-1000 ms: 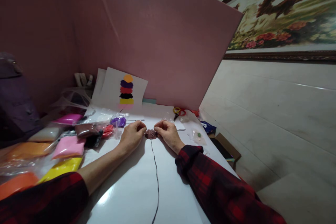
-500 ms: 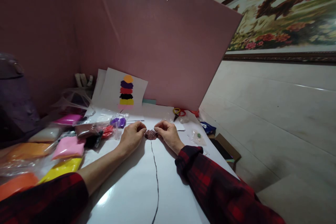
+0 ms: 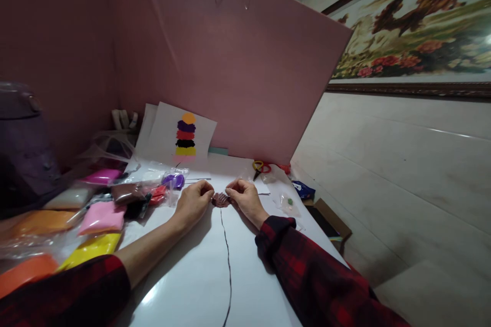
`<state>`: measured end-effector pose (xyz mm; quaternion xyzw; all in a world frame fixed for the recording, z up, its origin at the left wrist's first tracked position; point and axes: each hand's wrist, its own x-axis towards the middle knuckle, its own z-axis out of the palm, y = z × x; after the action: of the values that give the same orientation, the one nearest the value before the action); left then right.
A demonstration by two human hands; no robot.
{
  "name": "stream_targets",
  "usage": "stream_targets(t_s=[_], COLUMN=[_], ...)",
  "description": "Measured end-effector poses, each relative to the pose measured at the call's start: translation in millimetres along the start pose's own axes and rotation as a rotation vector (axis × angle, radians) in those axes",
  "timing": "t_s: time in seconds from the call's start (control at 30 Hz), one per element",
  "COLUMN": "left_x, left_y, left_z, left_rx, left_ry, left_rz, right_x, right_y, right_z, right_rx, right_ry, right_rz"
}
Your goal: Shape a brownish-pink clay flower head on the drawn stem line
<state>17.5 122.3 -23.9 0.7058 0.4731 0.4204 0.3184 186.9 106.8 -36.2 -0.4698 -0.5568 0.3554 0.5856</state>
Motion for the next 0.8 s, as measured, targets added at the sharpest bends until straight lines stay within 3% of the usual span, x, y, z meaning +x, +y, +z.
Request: stream_targets(t_s=[0.8], left_x=[1.3], left_y=[-2.4], left_z=[0.8], left_rx=[0.016], left_ry=[0.006], left_rz=[-0.006], right_x=[0.4], right_y=[-1.1], right_z=[-0.9], right_rx=[-0.044], right_ry=[0.033], right_rz=[0.02])
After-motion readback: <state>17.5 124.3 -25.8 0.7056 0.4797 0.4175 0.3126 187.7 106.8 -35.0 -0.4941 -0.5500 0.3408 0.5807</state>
